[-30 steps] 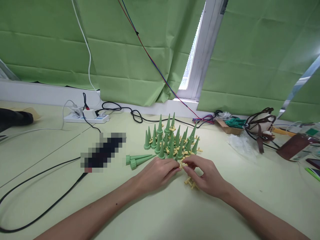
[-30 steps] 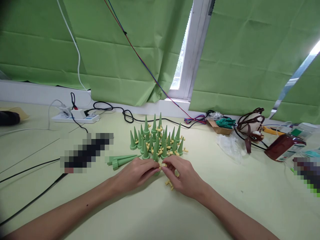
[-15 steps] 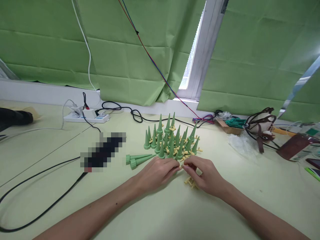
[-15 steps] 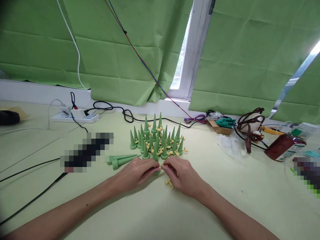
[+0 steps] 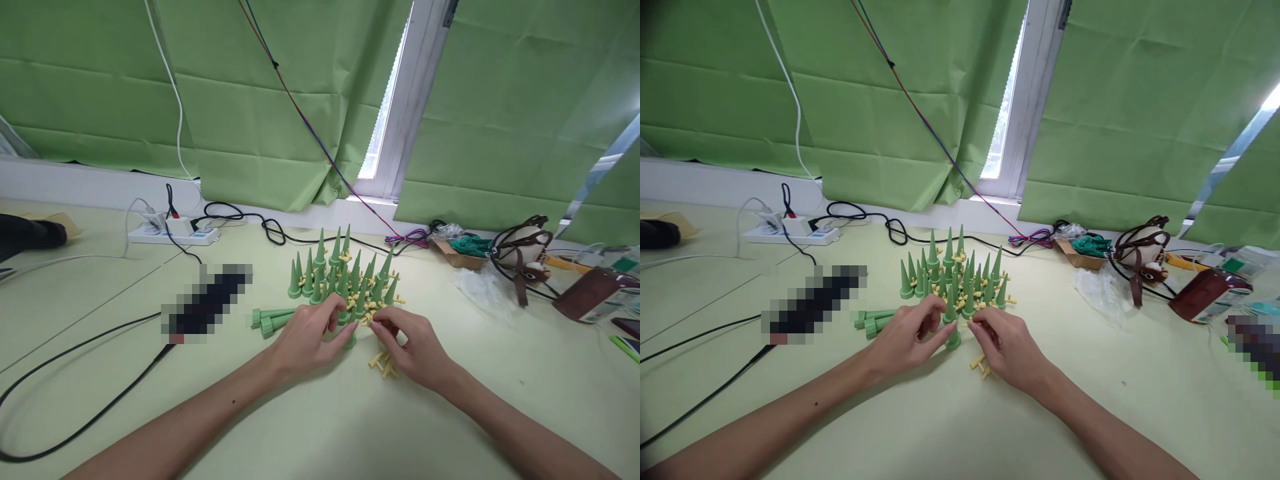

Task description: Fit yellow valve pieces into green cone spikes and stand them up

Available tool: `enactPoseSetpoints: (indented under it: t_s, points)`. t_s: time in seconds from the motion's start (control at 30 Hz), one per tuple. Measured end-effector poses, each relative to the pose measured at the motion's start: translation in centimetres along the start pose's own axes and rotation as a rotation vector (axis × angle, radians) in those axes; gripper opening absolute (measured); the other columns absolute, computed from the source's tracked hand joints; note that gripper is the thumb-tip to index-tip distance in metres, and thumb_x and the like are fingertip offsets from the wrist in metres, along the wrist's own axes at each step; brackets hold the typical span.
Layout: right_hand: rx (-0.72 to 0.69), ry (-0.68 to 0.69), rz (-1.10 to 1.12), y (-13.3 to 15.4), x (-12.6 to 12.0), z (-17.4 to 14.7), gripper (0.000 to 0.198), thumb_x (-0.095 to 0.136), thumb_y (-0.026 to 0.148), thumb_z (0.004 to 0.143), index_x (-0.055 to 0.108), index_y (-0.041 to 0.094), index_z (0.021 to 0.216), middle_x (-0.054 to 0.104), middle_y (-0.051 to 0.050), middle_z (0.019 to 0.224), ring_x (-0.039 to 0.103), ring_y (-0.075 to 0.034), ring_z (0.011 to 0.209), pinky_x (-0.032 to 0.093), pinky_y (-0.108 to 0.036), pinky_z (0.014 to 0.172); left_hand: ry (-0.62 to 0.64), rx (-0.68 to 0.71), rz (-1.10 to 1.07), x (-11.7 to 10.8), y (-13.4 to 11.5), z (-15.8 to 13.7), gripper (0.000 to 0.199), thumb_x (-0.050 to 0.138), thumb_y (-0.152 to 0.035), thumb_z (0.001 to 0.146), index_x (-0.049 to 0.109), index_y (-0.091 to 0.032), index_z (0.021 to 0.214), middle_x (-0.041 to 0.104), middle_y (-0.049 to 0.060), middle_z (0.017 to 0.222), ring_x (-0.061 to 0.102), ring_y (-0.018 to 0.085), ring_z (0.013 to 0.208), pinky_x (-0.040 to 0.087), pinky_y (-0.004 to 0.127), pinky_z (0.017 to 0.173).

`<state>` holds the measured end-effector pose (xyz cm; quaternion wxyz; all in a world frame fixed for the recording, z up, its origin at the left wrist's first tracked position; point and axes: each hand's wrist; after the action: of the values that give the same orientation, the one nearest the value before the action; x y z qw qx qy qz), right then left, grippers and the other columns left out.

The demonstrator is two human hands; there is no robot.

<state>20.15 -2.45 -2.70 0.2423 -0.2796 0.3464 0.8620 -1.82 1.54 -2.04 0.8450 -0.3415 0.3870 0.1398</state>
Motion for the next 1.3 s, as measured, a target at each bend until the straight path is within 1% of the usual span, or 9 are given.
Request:
enactPoseSetpoints:
  t_s: [0.17,0.27,0.4,0.57,0.77,0.93,1.1,1.3]
  points:
    - [0.005,-0.011,-0.012,-0.12,0.07,0.03,0.012,0.051,0.021,0.099,0.058,0.019,0.089,0.058,0.000,0.069,0.051,-0.013,0.057,0.041,-0.024,0.056,0.101,-0.091,0.047,0.27,-0.14,-0.03,0.021,0.050,-0.041,0.095,0.050,-0.021,0.098,0.051,-0.006,0.065,0.042,0.011,0.052,0.027,0.024,0.053]
    - [0.009,-0.008,-0.014,-0.13,0.08,0.02,0.013,0.050,0.021,0.099,0.059,0.019,0.089,0.059,0.000,0.070,0.052,-0.013,0.058,0.041,-0.025,0.056,0.146,-0.115,0.049,0.32,-0.25,0.05,0.020,0.050,-0.040,0.095,0.050,-0.021,0.090,0.053,-0.005,0.065,0.045,0.012,0.056,0.028,0.025,0.054]
    - [0.018,0.000,-0.017,-0.11,0.11,0.06,0.013,0.050,0.021,0.099,0.059,0.019,0.089,0.059,0.000,0.070,0.052,-0.013,0.058,0.041,-0.025,0.056,0.192,-0.112,0.042,0.44,-0.30,0.08,0.026,0.050,-0.039,0.094,0.044,-0.020,0.077,0.053,-0.004,0.065,0.045,0.013,0.057,0.027,0.025,0.053]
    - [0.025,0.019,-0.011,-0.10,0.19,0.13,0.013,0.050,0.020,0.099,0.060,0.019,0.090,0.060,0.000,0.070,0.052,-0.014,0.059,0.042,-0.025,0.057,0.221,-0.116,0.019,0.69,-0.17,-0.01,0.031,0.049,-0.037,0.095,0.039,-0.020,0.072,0.051,-0.004,0.063,0.043,0.013,0.055,0.025,0.026,0.051]
    - [0.008,0.006,-0.008,-0.02,0.21,0.17,0.012,0.051,0.019,0.098,0.061,0.019,0.091,0.061,0.000,0.071,0.052,-0.013,0.058,0.042,-0.024,0.056,0.202,-0.132,-0.124,0.65,-0.46,0.03,0.031,0.048,-0.037,0.096,0.039,-0.020,0.072,0.048,-0.005,0.059,0.041,0.012,0.054,0.027,0.025,0.052]
    - [-0.018,-0.032,-0.014,0.10,0.21,0.21,0.013,0.051,0.019,0.098,0.061,0.019,0.089,0.061,0.000,0.069,0.052,-0.013,0.057,0.043,-0.024,0.054,0.142,-0.201,-0.256,0.90,-0.59,0.21,0.035,0.047,-0.041,0.097,0.042,-0.019,0.070,0.043,-0.005,0.059,0.037,0.010,0.053,0.027,0.024,0.051]
    - [-0.035,-0.058,-0.024,0.29,0.12,0.16,0.014,0.050,0.020,0.098,0.060,0.019,0.089,0.061,-0.001,0.070,0.052,-0.014,0.057,0.043,-0.025,0.054,0.109,-0.257,-0.394,1.03,-0.68,0.29,0.038,0.048,-0.045,0.097,0.046,-0.018,0.070,0.041,-0.005,0.060,0.035,0.010,0.053,0.026,0.024,0.050]
    - [-0.031,-0.031,-0.017,0.30,0.16,0.10,0.015,0.049,0.022,0.099,0.060,0.019,0.090,0.062,-0.002,0.069,0.052,-0.014,0.056,0.042,-0.025,0.053,0.103,-0.294,-0.502,0.99,-0.74,0.23,0.039,0.050,-0.047,0.096,0.046,-0.018,0.070,0.042,-0.005,0.059,0.035,0.009,0.052,0.026,0.023,0.048]
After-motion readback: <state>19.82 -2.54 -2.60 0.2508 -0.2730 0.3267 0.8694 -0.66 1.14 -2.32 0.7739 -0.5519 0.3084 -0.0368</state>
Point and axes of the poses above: each hand's wrist, its own z-axis towards the middle knuckle, its own x-axis out of the palm, y = z × x
